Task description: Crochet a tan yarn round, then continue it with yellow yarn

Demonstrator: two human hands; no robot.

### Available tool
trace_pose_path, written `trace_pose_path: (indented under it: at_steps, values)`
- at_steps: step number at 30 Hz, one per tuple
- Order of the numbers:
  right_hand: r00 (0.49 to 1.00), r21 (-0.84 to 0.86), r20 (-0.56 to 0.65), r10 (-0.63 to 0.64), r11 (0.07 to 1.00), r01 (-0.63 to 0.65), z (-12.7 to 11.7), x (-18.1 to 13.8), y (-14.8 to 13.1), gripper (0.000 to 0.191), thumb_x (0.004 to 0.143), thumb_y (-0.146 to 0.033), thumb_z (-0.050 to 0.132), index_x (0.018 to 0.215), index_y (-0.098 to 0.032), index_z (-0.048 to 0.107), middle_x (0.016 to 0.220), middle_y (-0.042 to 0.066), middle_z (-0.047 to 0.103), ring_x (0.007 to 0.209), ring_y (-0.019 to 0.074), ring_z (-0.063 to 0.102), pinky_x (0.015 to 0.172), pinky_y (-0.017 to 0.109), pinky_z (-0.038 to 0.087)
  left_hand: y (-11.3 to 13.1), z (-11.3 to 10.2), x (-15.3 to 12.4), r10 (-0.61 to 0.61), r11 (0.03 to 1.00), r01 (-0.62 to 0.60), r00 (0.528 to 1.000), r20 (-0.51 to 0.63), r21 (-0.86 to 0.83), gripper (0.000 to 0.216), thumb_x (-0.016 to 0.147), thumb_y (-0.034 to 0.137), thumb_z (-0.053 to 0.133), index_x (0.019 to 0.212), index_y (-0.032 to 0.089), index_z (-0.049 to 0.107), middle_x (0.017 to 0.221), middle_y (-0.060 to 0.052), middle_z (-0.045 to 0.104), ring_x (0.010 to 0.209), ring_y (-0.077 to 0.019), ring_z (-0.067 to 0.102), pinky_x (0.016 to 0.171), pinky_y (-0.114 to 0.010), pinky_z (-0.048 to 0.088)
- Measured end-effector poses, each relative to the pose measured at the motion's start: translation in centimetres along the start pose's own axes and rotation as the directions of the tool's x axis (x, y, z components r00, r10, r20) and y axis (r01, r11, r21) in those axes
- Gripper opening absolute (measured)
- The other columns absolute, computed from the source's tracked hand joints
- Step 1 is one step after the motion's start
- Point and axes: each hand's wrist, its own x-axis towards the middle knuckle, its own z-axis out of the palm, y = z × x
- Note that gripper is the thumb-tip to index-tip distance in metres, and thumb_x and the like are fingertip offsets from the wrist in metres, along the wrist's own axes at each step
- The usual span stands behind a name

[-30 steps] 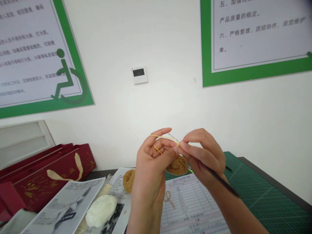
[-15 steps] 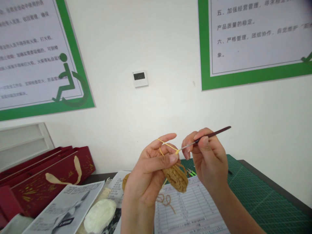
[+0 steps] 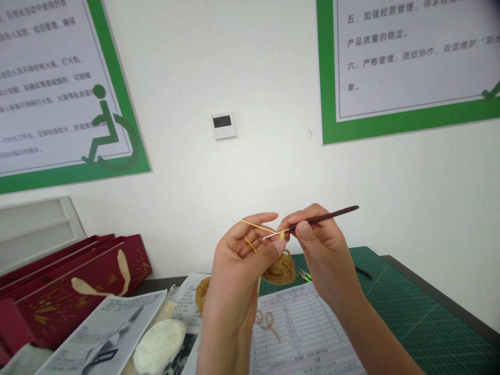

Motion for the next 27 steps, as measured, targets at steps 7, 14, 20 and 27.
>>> trace_pose_path:
  at_steps: [7, 14, 20, 27]
  values:
    - [0.999, 0.005, -0.001, 0.033, 0.999, -0.033, -0.4, 0.3, -0.2, 0.012, 0.087, -0.032, 0.062, 0.083, -0.021, 0.059, 0.080, 0.000, 0.064, 0.070, 0.0125, 0.057, 0.067, 0.028, 0.048, 0.0, 0.2, 0.0, 0.003, 1.000, -0.003, 1.000, -0.008, 0.027, 0.034, 0.064, 0.015, 0.080, 0.097, 0.017, 0.071, 0.071, -0.001, 0.068, 0.064, -0.0118, 0.061, 0.060, -0.023, 0.048]
    - [0.998, -0.053, 0.034, 0.058, 0.997, -0.057, -0.8, 0.5, -0.2, 0.018, 0.087, -0.037, 0.062, 0.081, -0.023, 0.053, 0.079, -0.001, 0.064, 0.068, 0.0120, 0.056, 0.067, 0.029, 0.049, -0.4, -0.2, 0.3, 0.026, 0.998, -0.026, 1.000, 0.013, 0.054, 0.039, 0.060, 0.016, 0.082, 0.098, 0.017, 0.071, 0.069, -0.002, 0.070, 0.060, -0.0126, 0.063, 0.060, -0.025, 0.049]
    - [0.996, -0.130, 0.043, 0.073, 0.989, -0.067, -1.1, 0.6, -0.3, 0.020, 0.088, -0.041, 0.061, 0.083, -0.023, 0.052, 0.080, -0.001, 0.064, 0.068, 0.0121, 0.056, 0.066, 0.029, 0.049, -0.5, 0.0, 0.2, 0.037, 0.997, -0.038, 0.999, 0.013, 0.065, 0.039, 0.060, 0.015, 0.082, 0.098, 0.016, 0.071, 0.067, -0.002, 0.069, 0.061, -0.0148, 0.064, 0.060, -0.026, 0.050]
    - [0.995, -0.132, 0.058, 0.079, 0.989, -0.071, -1.1, 0.7, -0.4, 0.022, 0.086, -0.043, 0.062, 0.081, -0.023, 0.052, 0.079, -0.001, 0.063, 0.066, 0.0116, 0.055, 0.063, 0.028, 0.048, -0.6, 0.0, 0.3, 0.039, 0.997, -0.040, 0.999, 0.020, 0.062, 0.039, 0.059, 0.016, 0.082, 0.096, 0.016, 0.071, 0.070, -0.004, 0.071, 0.065, -0.0166, 0.067, 0.062, -0.028, 0.050]
